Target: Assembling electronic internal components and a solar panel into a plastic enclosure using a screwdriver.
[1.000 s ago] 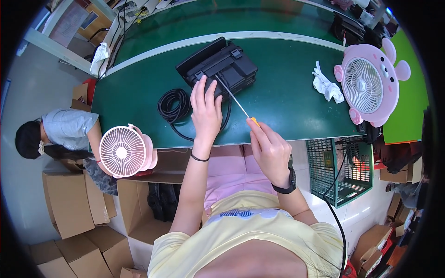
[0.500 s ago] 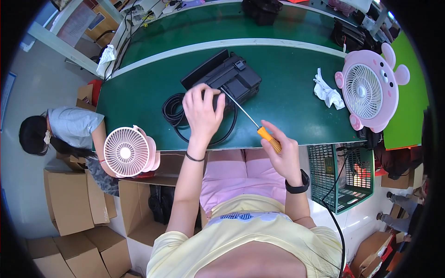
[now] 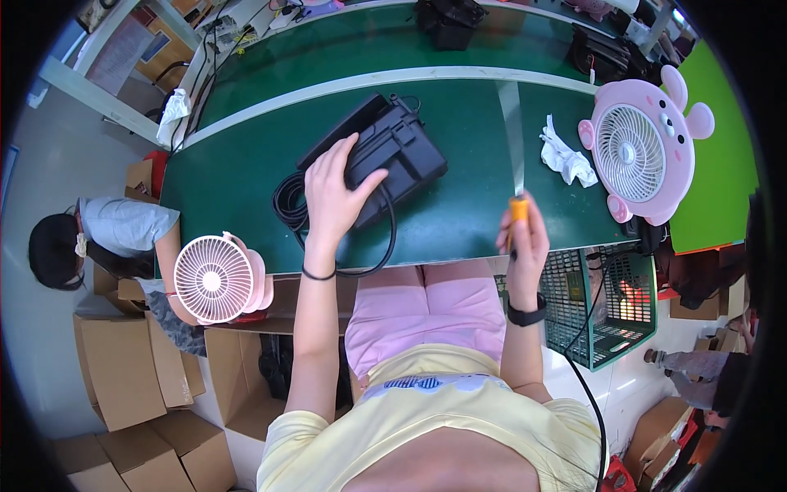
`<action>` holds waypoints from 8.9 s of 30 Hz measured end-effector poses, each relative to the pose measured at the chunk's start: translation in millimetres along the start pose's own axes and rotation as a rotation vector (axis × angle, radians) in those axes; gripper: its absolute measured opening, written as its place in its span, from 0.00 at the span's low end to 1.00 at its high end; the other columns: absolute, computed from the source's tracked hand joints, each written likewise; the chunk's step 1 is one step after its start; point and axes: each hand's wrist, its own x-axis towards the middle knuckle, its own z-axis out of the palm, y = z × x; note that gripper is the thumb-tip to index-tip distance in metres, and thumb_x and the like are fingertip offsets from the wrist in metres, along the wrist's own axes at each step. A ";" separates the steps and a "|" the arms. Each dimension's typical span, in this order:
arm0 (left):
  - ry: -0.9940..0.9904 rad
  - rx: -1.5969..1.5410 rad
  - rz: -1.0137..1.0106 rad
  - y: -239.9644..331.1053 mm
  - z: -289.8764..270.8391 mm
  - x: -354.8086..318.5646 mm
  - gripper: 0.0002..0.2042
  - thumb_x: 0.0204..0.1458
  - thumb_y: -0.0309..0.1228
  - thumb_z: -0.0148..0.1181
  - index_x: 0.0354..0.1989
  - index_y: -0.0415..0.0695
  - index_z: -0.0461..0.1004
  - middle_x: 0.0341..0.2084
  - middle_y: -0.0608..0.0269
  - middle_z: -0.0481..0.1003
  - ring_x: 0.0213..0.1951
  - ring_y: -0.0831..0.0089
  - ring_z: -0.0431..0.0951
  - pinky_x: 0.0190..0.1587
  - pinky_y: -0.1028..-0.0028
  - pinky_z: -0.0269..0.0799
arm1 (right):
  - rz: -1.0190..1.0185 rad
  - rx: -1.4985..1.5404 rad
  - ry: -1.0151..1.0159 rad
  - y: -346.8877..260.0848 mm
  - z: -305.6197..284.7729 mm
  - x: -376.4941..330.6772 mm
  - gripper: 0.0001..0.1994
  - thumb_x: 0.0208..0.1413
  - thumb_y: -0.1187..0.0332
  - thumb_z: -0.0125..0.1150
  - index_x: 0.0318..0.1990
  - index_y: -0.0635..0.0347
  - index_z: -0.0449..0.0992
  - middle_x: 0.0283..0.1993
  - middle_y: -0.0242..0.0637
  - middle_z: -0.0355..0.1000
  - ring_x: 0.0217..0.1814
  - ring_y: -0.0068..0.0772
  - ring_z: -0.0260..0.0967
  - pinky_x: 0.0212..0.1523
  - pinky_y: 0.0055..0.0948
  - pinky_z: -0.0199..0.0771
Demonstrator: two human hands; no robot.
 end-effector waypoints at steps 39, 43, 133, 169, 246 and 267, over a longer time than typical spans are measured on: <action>0.083 0.336 0.074 43.8 -1.0 -97.3 0.14 0.48 0.35 0.56 0.44 0.63 0.79 0.49 0.70 0.75 0.59 0.67 0.69 0.63 0.38 0.51 | 0.057 -0.054 0.117 52.0 33.1 53.7 0.11 0.66 0.69 0.59 0.53 0.56 0.70 0.45 0.31 0.73 0.35 0.13 0.65 0.31 0.15 0.65; 0.107 0.371 -0.031 8.8 -5.2 -79.6 0.31 0.33 0.38 0.75 0.52 0.61 0.76 0.54 0.69 0.70 0.61 0.63 0.65 0.64 0.38 0.50 | 0.128 -0.099 0.084 61.2 18.8 55.8 0.11 0.66 0.68 0.59 0.52 0.59 0.71 0.46 0.35 0.76 0.27 0.11 0.60 0.26 0.15 0.62; -0.407 -0.953 -0.691 34.3 41.0 -35.8 0.18 0.57 0.29 0.66 0.51 0.32 0.69 0.36 0.58 0.77 0.35 0.76 0.80 0.40 0.77 0.76 | 0.040 -0.162 -0.054 62.7 20.4 33.0 0.07 0.69 0.67 0.52 0.47 0.60 0.65 0.65 0.41 0.68 0.31 0.16 0.65 0.30 0.18 0.70; -0.270 -0.126 0.172 56.8 -1.9 -4.4 0.23 0.43 0.42 0.74 0.48 0.47 0.80 0.42 0.59 0.80 0.48 0.59 0.79 0.53 0.63 0.71 | 0.123 0.163 -0.057 66.1 8.9 23.5 0.24 0.49 0.71 0.69 0.50 0.53 0.62 0.67 0.44 0.65 0.38 0.14 0.58 0.41 0.15 0.66; 0.005 0.387 0.202 39.0 -18.7 -116.1 0.13 0.38 0.46 0.70 0.30 0.55 0.80 0.32 0.74 0.75 0.55 0.68 0.73 0.65 0.47 0.55 | -0.168 -0.107 -0.212 16.6 30.9 117.1 0.18 0.54 0.72 0.72 0.40 0.54 0.64 0.49 0.33 0.71 0.58 0.26 0.71 0.35 0.16 0.71; 0.006 -0.195 -0.225 31.8 -29.8 -77.6 0.21 0.60 0.31 0.58 0.61 0.38 0.71 0.58 0.49 0.71 0.61 0.52 0.68 0.64 0.60 0.61 | -0.089 -0.046 -0.153 23.4 38.0 118.8 0.16 0.56 0.72 0.71 0.40 0.52 0.64 0.50 0.30 0.69 0.33 0.11 0.64 0.31 0.14 0.65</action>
